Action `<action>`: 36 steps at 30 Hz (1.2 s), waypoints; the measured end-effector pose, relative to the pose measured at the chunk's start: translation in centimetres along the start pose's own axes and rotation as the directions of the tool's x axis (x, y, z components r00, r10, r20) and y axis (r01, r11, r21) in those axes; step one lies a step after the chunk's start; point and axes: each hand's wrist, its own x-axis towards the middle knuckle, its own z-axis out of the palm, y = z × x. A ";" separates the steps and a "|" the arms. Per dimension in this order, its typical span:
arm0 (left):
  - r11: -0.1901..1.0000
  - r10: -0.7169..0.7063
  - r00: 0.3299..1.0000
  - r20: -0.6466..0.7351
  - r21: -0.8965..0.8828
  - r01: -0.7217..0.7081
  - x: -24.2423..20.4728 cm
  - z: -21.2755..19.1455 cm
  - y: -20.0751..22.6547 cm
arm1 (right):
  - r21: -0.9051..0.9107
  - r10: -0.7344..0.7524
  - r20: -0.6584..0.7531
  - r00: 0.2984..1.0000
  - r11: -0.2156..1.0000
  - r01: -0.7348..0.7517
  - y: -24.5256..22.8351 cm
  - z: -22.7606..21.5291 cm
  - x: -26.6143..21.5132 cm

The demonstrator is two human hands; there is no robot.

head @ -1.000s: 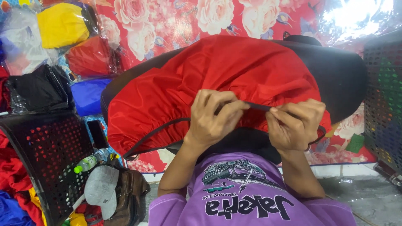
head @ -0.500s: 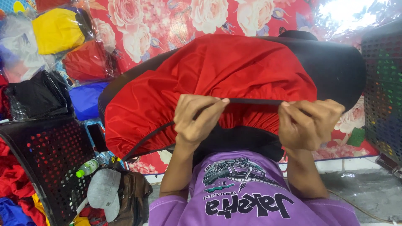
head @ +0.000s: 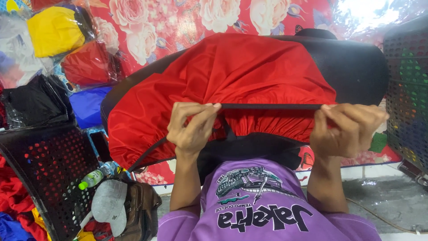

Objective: Fitting a red elastic fabric cover onto a black motorcycle seat by stretching and tucking the edges.

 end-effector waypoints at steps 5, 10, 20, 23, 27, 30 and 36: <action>1.000 -0.027 1.000 -0.016 -0.001 0.027 -0.5 0.0 -0.6 | 0.010 -0.002 -0.014 1.000 1.000 0.002 0.5 -0.2 0.4; 0.984 -0.030 0.977 0.211 -0.163 0.066 -0.2 0.3 0.2 | 0.100 0.098 0.212 0.972 0.988 -0.121 -1.3 0.1 1.1; 0.927 -0.202 0.824 0.529 -0.168 0.335 1.6 0.6 0.7 | 0.118 0.117 0.574 0.810 0.967 -0.224 -3.5 0.4 4.2; 0.863 -0.314 0.786 0.533 -0.186 0.470 1.8 0.6 0.6 | 0.185 0.103 0.610 0.786 0.945 -0.268 -2.8 0.2 4.2; 0.755 -0.431 0.688 0.584 -0.185 0.629 1.9 0.4 0.2 | 0.182 0.137 0.652 0.746 0.927 -0.329 -2.0 0.0 4.5; 0.664 -0.504 0.621 0.600 -0.191 0.723 2.0 0.2 -0.3 | 0.161 0.163 0.654 0.739 0.924 -0.346 -1.4 -0.3 4.8; 0.630 -0.540 0.617 0.572 -0.211 0.747 1.6 0.3 -0.8 | 0.171 0.184 0.628 0.756 0.915 -0.365 -0.7 -0.4 4.5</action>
